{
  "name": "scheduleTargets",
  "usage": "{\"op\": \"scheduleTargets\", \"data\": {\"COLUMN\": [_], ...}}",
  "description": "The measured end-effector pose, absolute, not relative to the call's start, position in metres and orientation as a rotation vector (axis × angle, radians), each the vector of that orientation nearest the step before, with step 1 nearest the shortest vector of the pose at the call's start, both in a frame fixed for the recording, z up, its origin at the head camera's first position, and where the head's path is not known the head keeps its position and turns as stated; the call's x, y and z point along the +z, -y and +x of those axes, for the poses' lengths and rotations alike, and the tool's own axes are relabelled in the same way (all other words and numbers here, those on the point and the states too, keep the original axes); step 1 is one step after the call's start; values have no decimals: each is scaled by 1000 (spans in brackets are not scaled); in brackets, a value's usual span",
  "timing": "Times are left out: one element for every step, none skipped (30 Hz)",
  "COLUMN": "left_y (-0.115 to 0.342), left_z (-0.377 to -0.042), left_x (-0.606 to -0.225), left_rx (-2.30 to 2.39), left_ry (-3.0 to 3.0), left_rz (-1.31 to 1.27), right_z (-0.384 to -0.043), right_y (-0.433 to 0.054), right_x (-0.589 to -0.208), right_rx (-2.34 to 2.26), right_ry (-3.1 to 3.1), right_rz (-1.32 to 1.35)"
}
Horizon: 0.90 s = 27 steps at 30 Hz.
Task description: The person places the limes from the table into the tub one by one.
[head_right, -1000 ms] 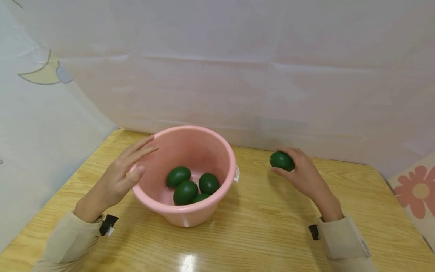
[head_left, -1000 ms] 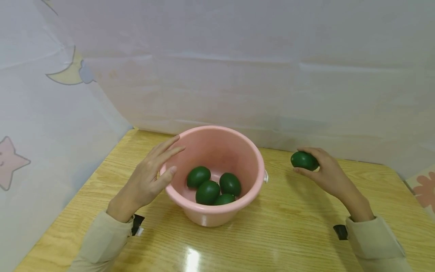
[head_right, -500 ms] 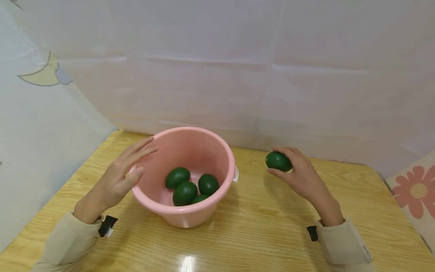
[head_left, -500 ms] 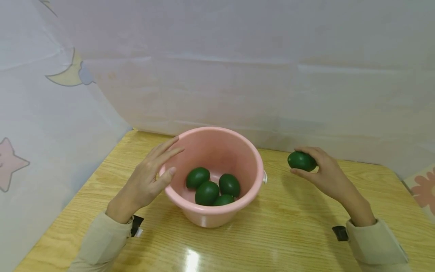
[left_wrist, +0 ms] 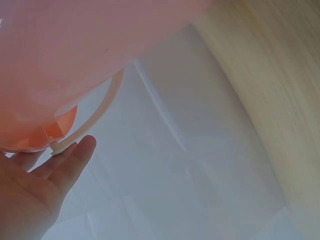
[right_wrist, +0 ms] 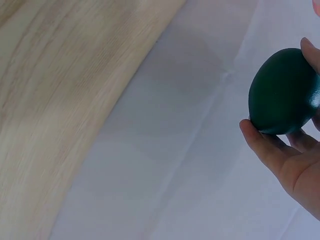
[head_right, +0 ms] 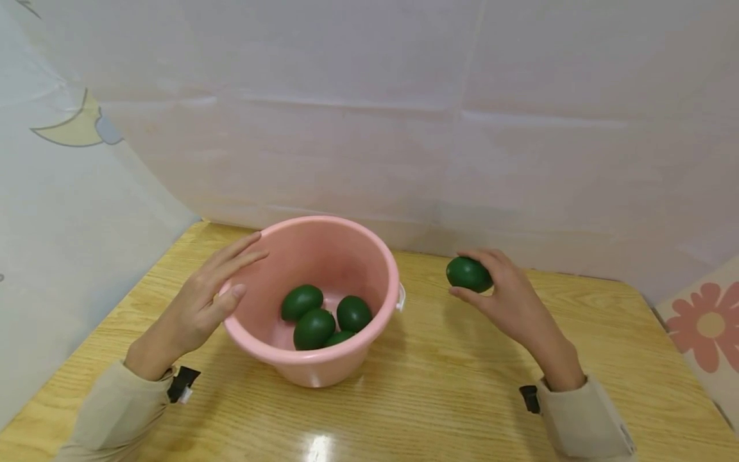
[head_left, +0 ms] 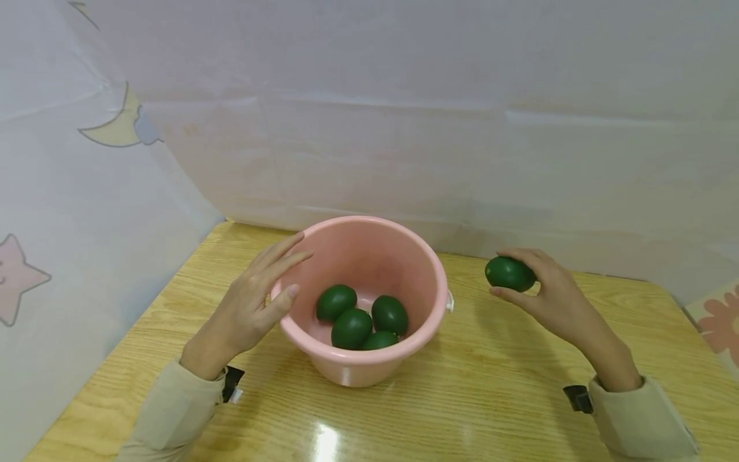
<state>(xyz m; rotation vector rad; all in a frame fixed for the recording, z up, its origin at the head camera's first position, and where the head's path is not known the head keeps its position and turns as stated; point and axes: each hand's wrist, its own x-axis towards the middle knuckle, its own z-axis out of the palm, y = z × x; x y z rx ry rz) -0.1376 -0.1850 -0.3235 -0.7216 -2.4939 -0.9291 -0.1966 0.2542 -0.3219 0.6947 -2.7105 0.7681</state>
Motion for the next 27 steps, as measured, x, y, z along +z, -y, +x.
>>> {"op": "scheduleTargets", "data": {"left_y": [185,185,185,185,185,185,185,185,185,185,185,185,185,185,185,185,185,185,185,185,185,185,185,185,185,185,185], "left_z": [-138,-137,-137,-137,-137,-137,-137,-137,-137,-137,-137,-137,-137,-137,-137,-137,-137,-137,-137,-137,-138,-138,-138,-138,-138,-138,-139], "left_x": [-324,-324,-324,-324,-324,-324,-324,-324,-324,-324,-324,-324,-324,-324,-324,-324,-324,-324,-324,-324,-323,-323,-323,-323,-323,-323,-323], "left_rx": [-930,-930,-930,-930,-930,-929,-929,-929,-928,-928,-928,-927,-928,-928,-927,-927,-927,-928,-929,-929,-930,-930,-931,-933,-933,-932,-932], "left_ry": [2493,2492,2492,2491,2490,2490,2489,2489,2488,2486,2486,2484,2483,2483,2483,2483,2484,2485,2485,2486,2487,2488,2487,2486,2485,2485,2485], "left_rz": [-722,-722,-722,-722,-722,-722,-723,-723,-723,-724,-725,-726,-726,-726,-726,-727,-726,-726,-726,-726,-726,-725,-725,-726,-726,-726,-726], "right_z": [-196,-195,-194,-192,-191,-190,-189,-188,-187,-186,-185,-184,-183,-182,-181,-180,-179,-178,-177,-176,-175,-174,-173,-172,-172,-172,-171], "right_y": [-253,-252,-252,-251,-250,-249,-248,-246,-245,-244,-243,-242,-241,-239,-238,-237,-236,-235,-234,-233,-232,-231,-230,-228,-227,-226,-225], "right_x": [-321,-320,-320,-319,-318,-317,-315,-314,-313,-312,-311,-309,-308,-307,-305,-304,-303,-302,-300,-299,-298,-298,-297,-296,-295,-295,-294], "right_rx": [770,772,774,778,778,780,781,786,784,780,779,778,777,777,773,775,779,780,780,781,783,785,784,782,781,780,778], "right_ry": [2709,2704,2697,2690,2682,2673,2662,2649,2640,2631,2624,2616,2609,2602,2598,2595,2592,2588,2587,2584,2581,2574,2565,2558,2549,2539,2531], "right_rz": [694,699,703,709,715,723,731,740,744,747,748,747,746,745,743,742,741,741,741,742,744,746,751,754,760,764,768]}}
